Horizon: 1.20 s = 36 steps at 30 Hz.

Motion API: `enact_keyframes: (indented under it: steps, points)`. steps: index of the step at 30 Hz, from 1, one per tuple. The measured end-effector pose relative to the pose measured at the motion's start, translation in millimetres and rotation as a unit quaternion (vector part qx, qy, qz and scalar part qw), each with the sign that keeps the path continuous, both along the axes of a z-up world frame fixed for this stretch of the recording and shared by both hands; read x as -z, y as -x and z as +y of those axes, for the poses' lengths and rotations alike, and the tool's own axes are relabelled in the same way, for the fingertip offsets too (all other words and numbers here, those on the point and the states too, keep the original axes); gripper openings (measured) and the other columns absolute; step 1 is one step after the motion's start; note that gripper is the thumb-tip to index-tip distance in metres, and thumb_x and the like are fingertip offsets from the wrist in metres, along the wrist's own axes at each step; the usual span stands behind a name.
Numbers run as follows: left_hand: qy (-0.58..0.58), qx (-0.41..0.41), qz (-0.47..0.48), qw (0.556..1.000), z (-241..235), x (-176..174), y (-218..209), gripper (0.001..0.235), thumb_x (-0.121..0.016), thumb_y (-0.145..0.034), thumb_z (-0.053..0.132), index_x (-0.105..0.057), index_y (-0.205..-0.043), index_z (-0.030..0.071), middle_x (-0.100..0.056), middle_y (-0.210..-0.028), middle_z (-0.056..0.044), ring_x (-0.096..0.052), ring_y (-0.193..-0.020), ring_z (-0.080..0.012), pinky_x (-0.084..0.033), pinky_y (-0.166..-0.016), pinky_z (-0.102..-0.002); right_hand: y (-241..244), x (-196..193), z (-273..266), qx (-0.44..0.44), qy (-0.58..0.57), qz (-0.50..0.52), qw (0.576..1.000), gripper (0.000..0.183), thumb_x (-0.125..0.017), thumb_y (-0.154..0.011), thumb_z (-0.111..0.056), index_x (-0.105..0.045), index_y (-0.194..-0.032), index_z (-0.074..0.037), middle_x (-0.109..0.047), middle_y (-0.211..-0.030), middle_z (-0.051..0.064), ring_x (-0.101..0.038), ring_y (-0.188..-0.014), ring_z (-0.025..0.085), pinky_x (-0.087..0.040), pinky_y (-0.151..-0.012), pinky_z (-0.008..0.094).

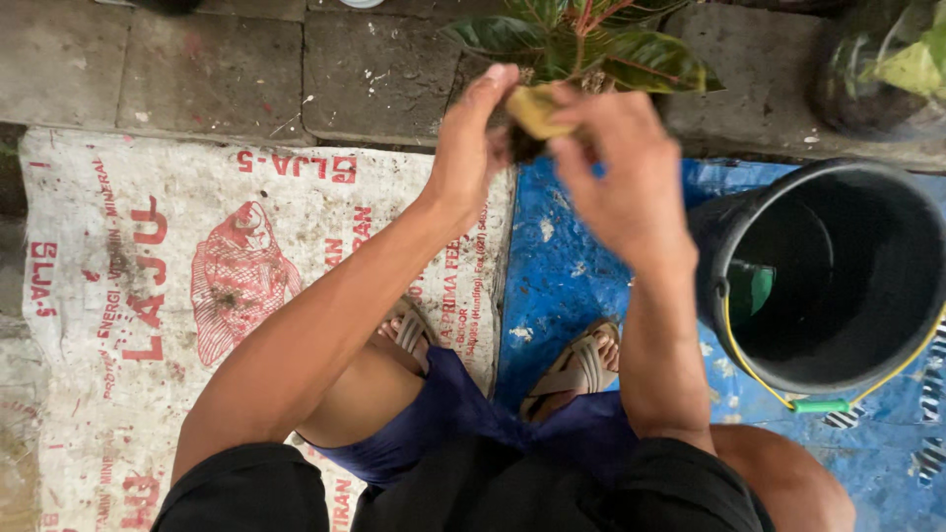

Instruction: The person sits on the floor and wipes the leaves of a potted plant using a wet sponge. They repeatedly dip the sponge into a bucket of water and wipe each leaf individually.

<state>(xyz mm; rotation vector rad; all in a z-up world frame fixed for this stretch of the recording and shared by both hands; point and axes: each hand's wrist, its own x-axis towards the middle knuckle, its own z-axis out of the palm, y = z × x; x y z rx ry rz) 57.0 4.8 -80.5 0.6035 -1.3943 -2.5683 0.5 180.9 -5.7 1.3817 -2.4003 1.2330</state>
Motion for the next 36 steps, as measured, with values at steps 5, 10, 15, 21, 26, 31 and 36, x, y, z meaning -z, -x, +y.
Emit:
enact_keyframes:
  steps: [5, 10, 15, 21, 26, 31, 36]
  points:
    - [-0.189, 0.032, -0.043, 0.981, 4, 1, -6, 0.09, -0.051, -0.094, 0.067, -0.039, -0.154, 0.001, -0.065, -0.11, -0.009, -0.062, -0.095, -0.0181, -0.052, -0.087, -0.033, -36, -2, -13, -0.02, -0.067, -0.007, 0.998, 0.02, -0.071, -0.097, -0.003, -0.06, -0.114, -0.004, -0.068, -0.105, 0.014, -0.06, -0.107, 0.037, -0.053, -0.088, 0.047]
    - [-0.174, 0.044, -0.018, 0.984, 7, 0, -5, 0.096, -0.052, -0.093, 0.069, -0.035, -0.156, -0.001, -0.059, -0.115, -0.015, -0.061, -0.101, -0.0213, -0.05, -0.095, -0.039, -42, -1, -7, 0.058, -0.096, 0.046, 0.993, 0.019, -0.068, -0.098, -0.003, -0.059, -0.115, -0.004, -0.065, -0.099, 0.017, -0.058, -0.103, 0.038, -0.052, -0.086, 0.046]
    - [-0.133, 0.02, -0.04, 0.99, 6, 2, -3, 0.092, -0.053, -0.092, 0.065, -0.033, -0.156, 0.002, -0.055, -0.136, -0.014, -0.059, -0.114, -0.0246, -0.05, -0.102, -0.044, -46, 7, -5, 0.033, -0.11, -0.002, 0.993, 0.013, -0.069, -0.099, -0.005, -0.06, -0.108, -0.005, -0.065, -0.093, 0.014, -0.059, -0.099, 0.037, -0.051, -0.084, 0.047]
    - [0.244, 0.065, -0.026, 0.967, 9, 1, -7, 0.065, -0.061, -0.099, 0.049, -0.052, -0.15, 0.009, -0.054, -0.148, -0.02, -0.051, -0.137, -0.034, -0.046, -0.112, -0.05, -35, -20, 36, 0.066, -0.068, -0.028, 0.995, 0.012, -0.069, -0.105, -0.009, -0.065, -0.115, -0.003, -0.067, -0.106, 0.015, -0.067, -0.097, 0.032, -0.055, -0.086, 0.04]
    - [0.588, 0.097, 0.098, 0.797, 12, -13, -21, 0.05, -0.066, -0.102, 0.029, -0.059, -0.146, 0.006, -0.044, -0.158, -0.025, -0.038, -0.153, -0.0391, -0.037, -0.126, -0.05, -23, -31, 89, 0.148, -0.071, -0.202, 0.966, 0.013, -0.063, -0.11, -0.01, -0.063, -0.115, 0.002, -0.072, -0.09, 0.011, -0.071, -0.075, 0.011, -0.054, -0.067, 0.025]
    - [0.75, 0.151, 0.081, 0.639, 8, -29, -14, 0.05, -0.076, -0.094, 0.027, -0.061, -0.134, 0.002, -0.05, -0.149, -0.021, -0.038, -0.15, -0.0414, -0.038, -0.12, -0.052, -9, 10, 83, 0.106, -0.008, -0.301, 0.948, 0.014, -0.06, -0.11, -0.01, -0.059, -0.112, 0.004, -0.07, -0.086, 0.01, -0.067, -0.069, 0.011, -0.054, -0.058, 0.024]
    - [0.782, 0.197, 0.015, 0.591, 0, -40, -3, 0.067, -0.081, -0.082, 0.026, -0.056, -0.138, -0.001, -0.048, -0.143, -0.026, -0.044, -0.138, -0.0425, -0.041, -0.112, -0.052, 3, 60, 44, 0.09, 0.178, -0.382, 0.902, 0.015, -0.058, -0.109, -0.009, -0.058, -0.117, 0.004, -0.07, -0.098, 0.011, -0.071, -0.077, 0.014, -0.059, -0.059, 0.027]
